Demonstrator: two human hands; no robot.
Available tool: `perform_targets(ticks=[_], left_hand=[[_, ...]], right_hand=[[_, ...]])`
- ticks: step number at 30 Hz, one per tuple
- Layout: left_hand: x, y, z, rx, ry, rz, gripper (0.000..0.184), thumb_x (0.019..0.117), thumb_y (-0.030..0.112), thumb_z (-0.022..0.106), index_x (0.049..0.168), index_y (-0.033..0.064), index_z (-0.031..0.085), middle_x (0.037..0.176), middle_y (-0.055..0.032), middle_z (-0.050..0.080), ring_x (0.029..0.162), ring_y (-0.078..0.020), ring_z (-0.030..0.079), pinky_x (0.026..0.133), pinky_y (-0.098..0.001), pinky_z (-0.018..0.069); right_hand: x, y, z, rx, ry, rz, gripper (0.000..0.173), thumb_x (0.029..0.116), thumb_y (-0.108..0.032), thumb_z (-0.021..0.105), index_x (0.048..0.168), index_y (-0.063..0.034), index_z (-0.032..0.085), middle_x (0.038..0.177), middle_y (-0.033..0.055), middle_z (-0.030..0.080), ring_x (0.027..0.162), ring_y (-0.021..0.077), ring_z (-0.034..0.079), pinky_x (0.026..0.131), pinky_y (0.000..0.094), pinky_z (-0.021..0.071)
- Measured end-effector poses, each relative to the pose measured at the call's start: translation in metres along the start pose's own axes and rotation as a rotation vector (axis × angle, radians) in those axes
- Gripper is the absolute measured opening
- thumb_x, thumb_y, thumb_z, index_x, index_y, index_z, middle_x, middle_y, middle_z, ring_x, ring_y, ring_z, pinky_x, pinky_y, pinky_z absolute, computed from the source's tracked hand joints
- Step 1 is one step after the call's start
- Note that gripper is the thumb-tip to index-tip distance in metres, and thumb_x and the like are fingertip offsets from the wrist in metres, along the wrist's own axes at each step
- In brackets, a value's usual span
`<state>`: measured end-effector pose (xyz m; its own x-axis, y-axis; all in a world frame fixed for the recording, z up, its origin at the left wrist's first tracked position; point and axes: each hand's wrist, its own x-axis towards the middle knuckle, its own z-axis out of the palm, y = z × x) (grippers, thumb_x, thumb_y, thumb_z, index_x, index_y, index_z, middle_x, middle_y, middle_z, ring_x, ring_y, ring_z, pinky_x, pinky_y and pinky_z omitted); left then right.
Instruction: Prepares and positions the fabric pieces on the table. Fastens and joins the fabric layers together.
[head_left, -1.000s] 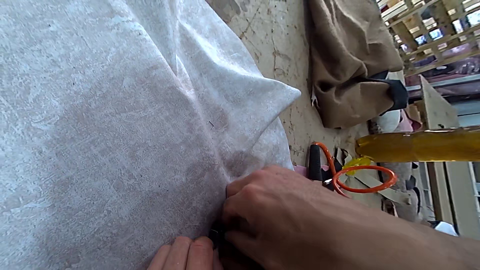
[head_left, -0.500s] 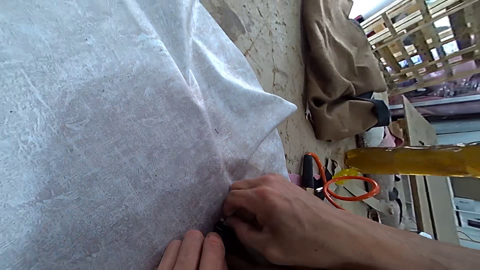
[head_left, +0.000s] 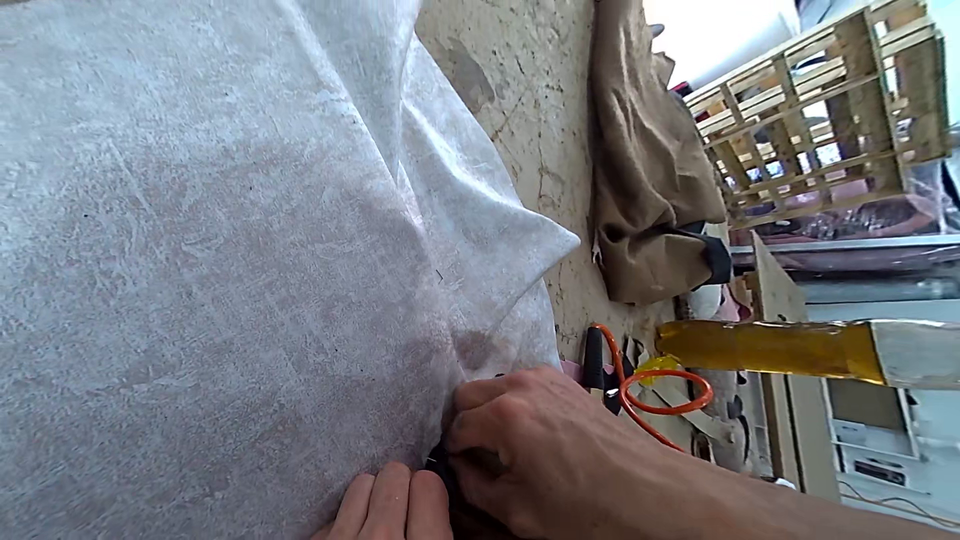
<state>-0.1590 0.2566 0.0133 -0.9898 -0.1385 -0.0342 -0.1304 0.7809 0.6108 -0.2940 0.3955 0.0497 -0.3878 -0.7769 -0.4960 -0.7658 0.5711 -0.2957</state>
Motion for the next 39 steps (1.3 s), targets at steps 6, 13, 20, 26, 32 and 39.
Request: perform_targets(ticks=[6,13,20,26,32,39], left_hand=[[0.000,0.000,0.003,-0.032,0.048,-0.017,0.017,0.0902,0.019,0.066,0.079,0.0100,0.075,0.067,-0.0042,0.064,0.057,-0.0186,0.062,0.044,-0.0311,0.0419],[0.000,-0.002,0.003,-0.025,0.069,0.018,0.017,0.0890,0.018,0.066,0.076,0.0083,0.072,0.066,-0.0056,0.062,0.055,-0.0200,0.061,0.042,-0.0314,0.0398],[-0.002,-0.006,0.001,-0.046,0.089,-0.008,0.022,0.0871,0.023,0.068,0.073,0.0071,0.072,0.065,-0.0072,0.065,0.056,-0.0217,0.064,0.044,-0.0345,0.0440],[-0.001,-0.007,-0.001,-0.034,0.011,-0.005,0.023,0.0900,0.025,0.068,0.073,0.0097,0.072,0.064,-0.0048,0.064,0.057,-0.0204,0.063,0.044,-0.0343,0.0440],[-0.002,-0.006,0.000,0.046,-0.027,0.068,0.024,0.0900,0.026,0.068,0.072,0.0108,0.071,0.065,-0.0043,0.063,0.058,-0.0219,0.063,0.044,-0.0351,0.0418],[0.006,-0.023,-0.012,-0.255,-0.170,0.195,0.020,0.0960,0.015,0.060,0.097,0.0099,0.079,0.077,-0.0078,0.070,0.065,-0.0223,0.067,0.050,-0.0375,0.0497]], right_hand=[[0.011,-0.009,-0.013,-0.130,-0.087,-0.139,0.021,0.0850,-0.025,0.064,0.067,-0.0152,0.060,0.069,-0.0006,0.056,0.056,0.0149,0.057,0.041,0.0334,0.0384],[0.021,-0.024,-0.028,-0.339,-0.174,-0.300,0.020,0.0831,-0.018,0.067,0.066,-0.0114,0.060,0.064,0.0032,0.052,0.048,0.0180,0.053,0.036,0.0320,0.0331],[0.043,-0.027,-0.041,-0.189,-0.079,-0.371,0.019,0.0859,-0.017,0.068,0.069,-0.0137,0.060,0.063,-0.0008,0.052,0.051,0.0139,0.052,0.039,0.0307,0.0347],[0.009,0.008,-0.042,0.067,0.028,0.002,0.015,0.0923,-0.030,0.066,0.084,-0.0224,0.076,0.068,-0.0121,0.059,0.058,-0.0011,0.055,0.049,0.0208,0.0463],[0.003,0.003,-0.030,0.066,-0.202,0.120,0.025,0.0968,-0.040,0.063,0.083,-0.0230,0.075,0.068,-0.0100,0.057,0.061,0.0030,0.055,0.052,0.0271,0.0440],[0.015,-0.002,-0.033,0.048,-0.391,0.114,0.015,0.0944,-0.031,0.065,0.090,-0.0219,0.076,0.078,-0.0065,0.063,0.067,0.0086,0.059,0.056,0.0338,0.0470]])
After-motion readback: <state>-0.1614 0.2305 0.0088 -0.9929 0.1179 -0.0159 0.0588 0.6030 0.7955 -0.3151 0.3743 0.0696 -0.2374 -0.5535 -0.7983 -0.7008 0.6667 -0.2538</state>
